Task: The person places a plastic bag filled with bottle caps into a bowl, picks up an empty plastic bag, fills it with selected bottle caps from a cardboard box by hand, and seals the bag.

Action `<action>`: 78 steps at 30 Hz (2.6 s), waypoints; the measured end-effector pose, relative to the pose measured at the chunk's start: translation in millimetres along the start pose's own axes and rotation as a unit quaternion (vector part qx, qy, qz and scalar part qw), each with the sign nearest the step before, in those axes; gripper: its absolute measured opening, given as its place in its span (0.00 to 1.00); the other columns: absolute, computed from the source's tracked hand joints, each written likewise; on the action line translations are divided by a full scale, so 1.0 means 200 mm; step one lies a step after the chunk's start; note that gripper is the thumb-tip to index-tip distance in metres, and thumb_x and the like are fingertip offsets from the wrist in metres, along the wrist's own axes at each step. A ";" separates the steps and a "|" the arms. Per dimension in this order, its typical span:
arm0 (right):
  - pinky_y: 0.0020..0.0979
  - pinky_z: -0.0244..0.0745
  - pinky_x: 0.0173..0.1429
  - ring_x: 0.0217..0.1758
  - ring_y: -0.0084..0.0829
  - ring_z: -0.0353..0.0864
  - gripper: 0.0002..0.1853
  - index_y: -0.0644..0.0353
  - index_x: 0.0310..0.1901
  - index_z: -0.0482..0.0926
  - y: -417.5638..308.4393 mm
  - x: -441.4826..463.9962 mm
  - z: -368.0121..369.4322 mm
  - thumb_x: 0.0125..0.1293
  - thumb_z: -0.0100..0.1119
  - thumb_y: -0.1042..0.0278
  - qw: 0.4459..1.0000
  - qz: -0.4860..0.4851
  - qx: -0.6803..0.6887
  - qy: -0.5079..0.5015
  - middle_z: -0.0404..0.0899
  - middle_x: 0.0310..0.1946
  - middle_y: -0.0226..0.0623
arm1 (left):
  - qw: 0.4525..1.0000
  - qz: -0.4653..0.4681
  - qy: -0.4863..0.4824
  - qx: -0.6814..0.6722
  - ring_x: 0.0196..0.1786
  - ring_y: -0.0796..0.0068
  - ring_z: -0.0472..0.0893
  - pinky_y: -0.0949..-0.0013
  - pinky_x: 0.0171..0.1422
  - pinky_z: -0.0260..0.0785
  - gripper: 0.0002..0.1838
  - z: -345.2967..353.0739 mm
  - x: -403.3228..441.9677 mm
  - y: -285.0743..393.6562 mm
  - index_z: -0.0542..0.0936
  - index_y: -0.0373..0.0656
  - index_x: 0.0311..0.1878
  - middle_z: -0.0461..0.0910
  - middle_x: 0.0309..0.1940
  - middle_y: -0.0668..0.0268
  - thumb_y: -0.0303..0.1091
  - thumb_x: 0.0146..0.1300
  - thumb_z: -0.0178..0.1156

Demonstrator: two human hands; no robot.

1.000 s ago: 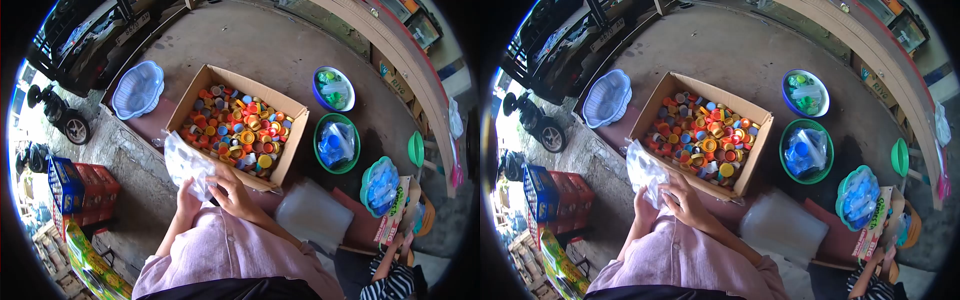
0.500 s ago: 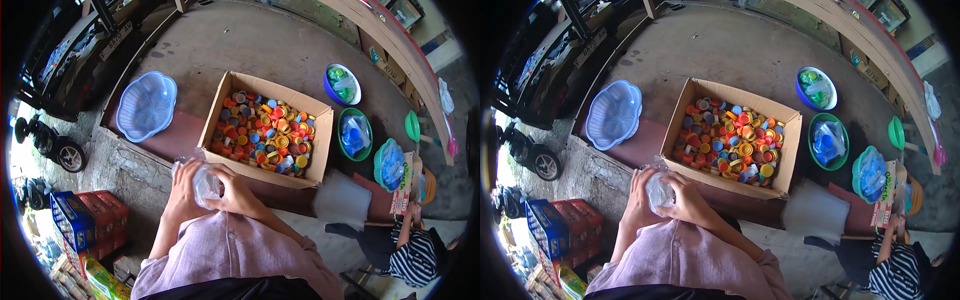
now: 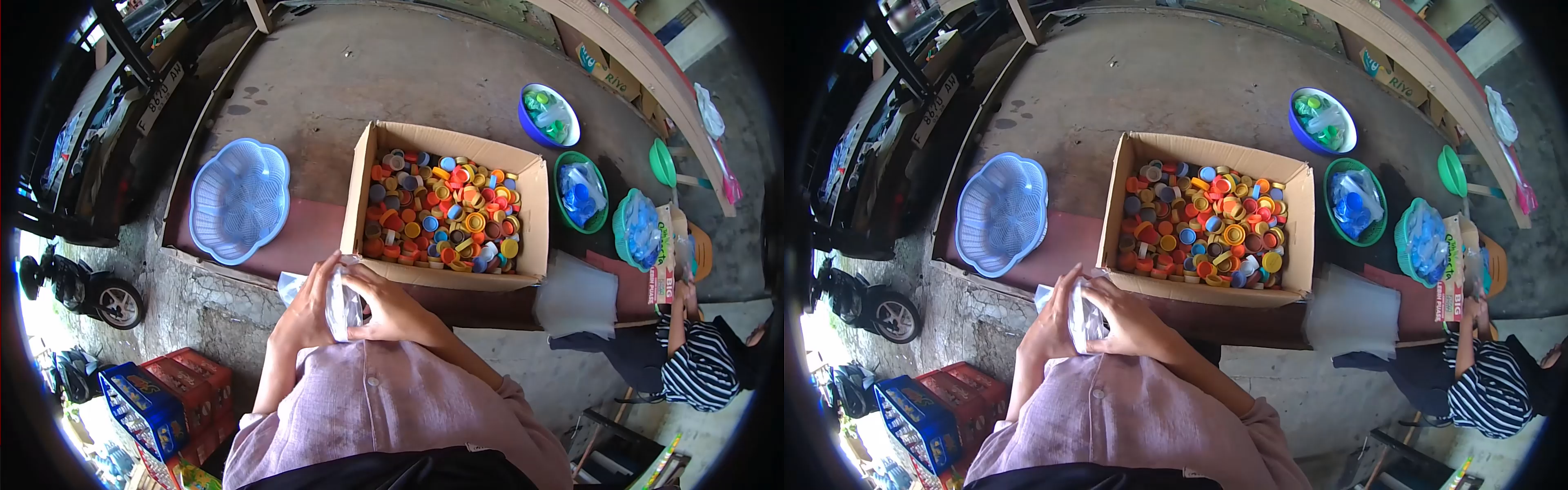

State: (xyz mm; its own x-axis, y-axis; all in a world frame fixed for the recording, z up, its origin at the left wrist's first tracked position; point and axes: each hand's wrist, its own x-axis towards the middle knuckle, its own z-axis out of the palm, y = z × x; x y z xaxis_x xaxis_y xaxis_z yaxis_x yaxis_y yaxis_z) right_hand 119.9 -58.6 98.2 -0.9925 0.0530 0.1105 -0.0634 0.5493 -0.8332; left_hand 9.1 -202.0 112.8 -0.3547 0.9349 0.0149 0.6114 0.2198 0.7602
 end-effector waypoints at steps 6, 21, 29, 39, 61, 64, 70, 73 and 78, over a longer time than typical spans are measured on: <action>0.38 0.68 0.57 0.53 0.47 0.72 0.26 0.68 0.49 0.72 0.04 0.08 0.02 0.48 0.66 0.68 0.996 -0.019 0.076 0.051 0.68 0.53 0.51 | 0.996 -0.016 0.084 -0.020 0.54 0.52 0.72 0.58 0.57 0.66 0.54 0.00 0.03 -0.10 0.59 0.39 0.60 0.68 0.52 0.54 0.31 0.22 0.75; 0.39 0.75 0.43 0.41 0.46 0.77 0.27 0.65 0.53 0.65 0.12 0.14 -0.05 0.50 0.60 0.71 0.990 0.052 -0.052 0.120 0.69 0.48 0.47 | 0.991 0.091 0.085 0.042 0.63 0.51 0.64 0.50 0.68 0.52 0.55 0.03 0.26 -0.15 0.60 0.39 0.62 0.65 0.58 0.53 0.38 0.23 0.75; 0.39 0.72 0.49 0.47 0.43 0.74 0.25 0.61 0.47 0.75 0.12 0.16 -0.10 0.49 0.66 0.59 0.995 0.040 -0.040 0.077 0.69 0.47 0.42 | 0.996 0.056 0.069 -0.015 0.50 0.54 0.74 0.59 0.55 0.67 0.48 0.04 0.29 -0.18 0.62 0.39 0.57 0.70 0.49 0.54 0.30 0.25 0.73; 0.32 0.73 0.34 0.30 0.33 0.79 0.07 0.59 0.31 0.77 0.21 0.03 -0.31 0.57 0.60 0.65 0.951 0.073 -0.090 0.288 0.76 0.33 0.37 | 0.994 0.039 0.087 -0.042 0.49 0.50 0.72 0.57 0.54 0.67 0.42 -0.02 0.29 -0.21 0.65 0.39 0.54 0.70 0.48 0.53 0.27 0.28 0.71; 0.28 0.74 0.43 0.35 0.29 0.80 0.21 0.64 0.42 0.73 0.66 -0.63 -0.70 0.44 0.70 0.75 0.825 0.426 -0.044 0.370 0.79 0.34 0.42 | 0.991 0.033 0.126 -0.036 0.49 0.49 0.71 0.55 0.54 0.65 0.41 -0.04 0.24 -0.28 0.66 0.39 0.54 0.70 0.47 0.52 0.35 0.29 0.67; 0.24 0.75 0.38 0.35 0.24 0.79 0.19 0.65 0.48 0.73 0.62 -0.66 -0.70 0.54 0.65 0.75 0.856 0.358 0.083 0.364 0.79 0.37 0.39 | 0.990 0.039 0.132 -0.019 0.50 0.50 0.71 0.55 0.55 0.65 0.41 -0.05 0.24 -0.26 0.66 0.39 0.54 0.69 0.48 0.52 0.34 0.29 0.68; 0.24 0.78 0.43 0.42 0.24 0.79 0.17 0.64 0.52 0.72 0.56 -0.66 -0.70 0.61 0.59 0.73 0.851 0.361 0.193 0.329 0.78 0.42 0.39 | 0.991 0.046 0.122 0.016 0.51 0.50 0.70 0.55 0.56 0.64 0.41 -0.09 0.19 -0.15 0.65 0.38 0.55 0.69 0.49 0.52 0.34 0.31 0.68; 0.26 0.78 0.44 0.44 0.25 0.78 0.17 0.63 0.53 0.72 0.52 -0.64 -0.69 0.62 0.56 0.73 0.843 0.317 0.240 0.363 0.77 0.44 0.39 | 0.989 0.039 0.143 0.030 0.50 0.49 0.71 0.55 0.56 0.64 0.40 -0.06 0.16 -0.12 0.65 0.38 0.55 0.69 0.49 0.52 0.33 0.31 0.68; 0.29 0.78 0.48 0.48 0.27 0.76 0.17 0.63 0.54 0.70 0.50 -0.71 -0.72 0.64 0.54 0.71 0.817 0.270 0.317 0.398 0.75 0.47 0.38 | 0.985 0.053 0.166 0.014 0.50 0.49 0.71 0.55 0.55 0.65 0.40 0.06 0.16 0.02 0.66 0.39 0.55 0.69 0.48 0.52 0.37 0.33 0.69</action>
State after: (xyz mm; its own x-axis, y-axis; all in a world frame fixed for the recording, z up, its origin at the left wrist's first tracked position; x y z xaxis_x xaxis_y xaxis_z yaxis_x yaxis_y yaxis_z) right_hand 269.1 108.8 76.4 -0.5273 0.8090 -0.2597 0.0699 -0.2633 -0.9622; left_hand 7.9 -167.9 108.7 -0.4970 0.8110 0.3086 0.6747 0.1376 0.7251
